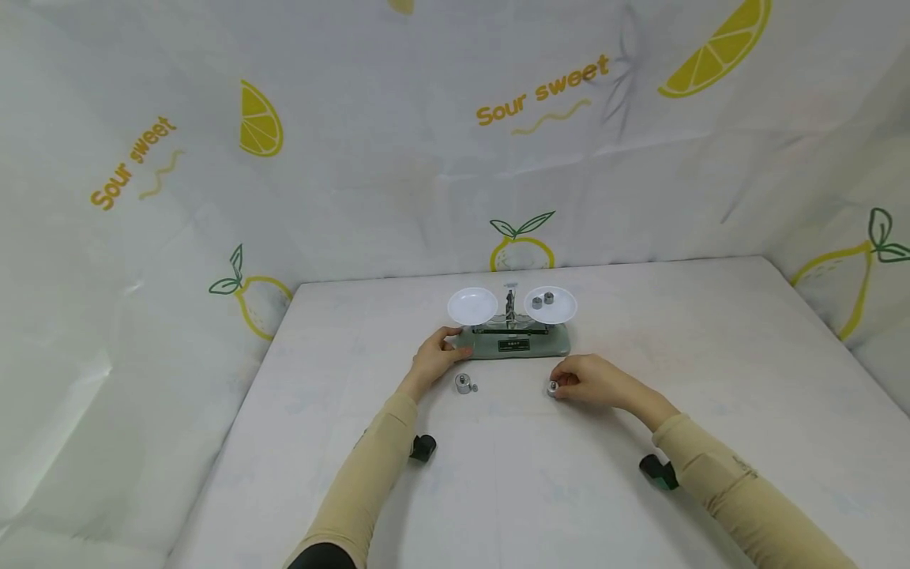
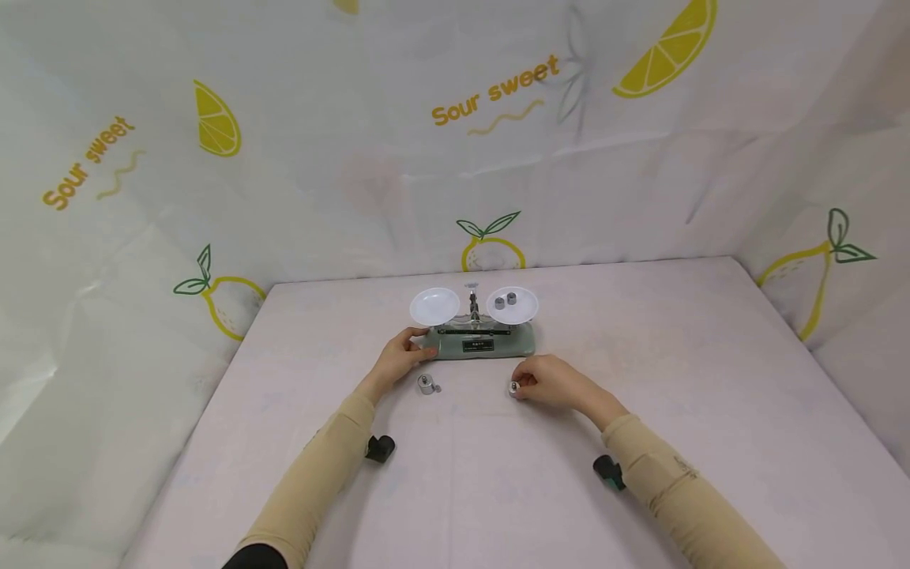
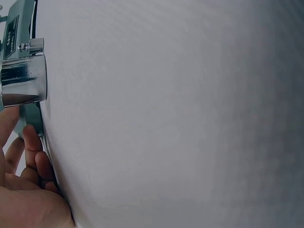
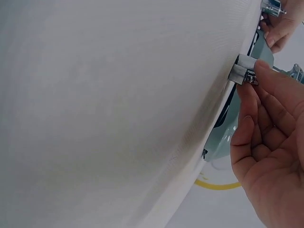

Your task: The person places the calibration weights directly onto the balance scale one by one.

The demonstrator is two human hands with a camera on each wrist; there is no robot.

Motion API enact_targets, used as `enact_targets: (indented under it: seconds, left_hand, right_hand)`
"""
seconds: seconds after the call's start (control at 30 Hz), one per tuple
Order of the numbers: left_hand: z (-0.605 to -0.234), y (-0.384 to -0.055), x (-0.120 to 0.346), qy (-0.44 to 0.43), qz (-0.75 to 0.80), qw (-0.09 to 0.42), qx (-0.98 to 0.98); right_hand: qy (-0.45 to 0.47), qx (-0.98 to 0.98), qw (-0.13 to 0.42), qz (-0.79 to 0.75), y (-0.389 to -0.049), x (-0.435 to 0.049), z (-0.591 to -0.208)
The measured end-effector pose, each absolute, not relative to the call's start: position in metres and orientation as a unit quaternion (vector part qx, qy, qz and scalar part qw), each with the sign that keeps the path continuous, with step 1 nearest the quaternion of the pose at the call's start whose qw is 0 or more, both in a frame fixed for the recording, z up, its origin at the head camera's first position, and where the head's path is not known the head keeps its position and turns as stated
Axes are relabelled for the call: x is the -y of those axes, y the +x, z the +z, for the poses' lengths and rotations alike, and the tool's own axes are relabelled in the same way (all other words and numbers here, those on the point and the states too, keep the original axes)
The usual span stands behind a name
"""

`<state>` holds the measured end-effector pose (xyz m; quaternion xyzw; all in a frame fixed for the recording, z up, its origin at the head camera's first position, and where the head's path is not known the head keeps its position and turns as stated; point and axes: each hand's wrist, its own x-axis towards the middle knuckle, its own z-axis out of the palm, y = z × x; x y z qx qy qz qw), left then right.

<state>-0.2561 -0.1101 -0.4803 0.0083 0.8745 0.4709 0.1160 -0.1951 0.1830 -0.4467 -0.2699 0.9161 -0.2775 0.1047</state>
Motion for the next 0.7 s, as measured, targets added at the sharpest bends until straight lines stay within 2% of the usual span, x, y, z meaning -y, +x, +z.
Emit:
enact_targets:
  seconds: [0.7]
  left_hand:
    - [-0.480,-0.256,0.110,0.008,0.477,0.119,-0.871]
  right_hand:
    - [-0.253,-0.918,0.052,-0.302,-0.194,-0.182,-0.433]
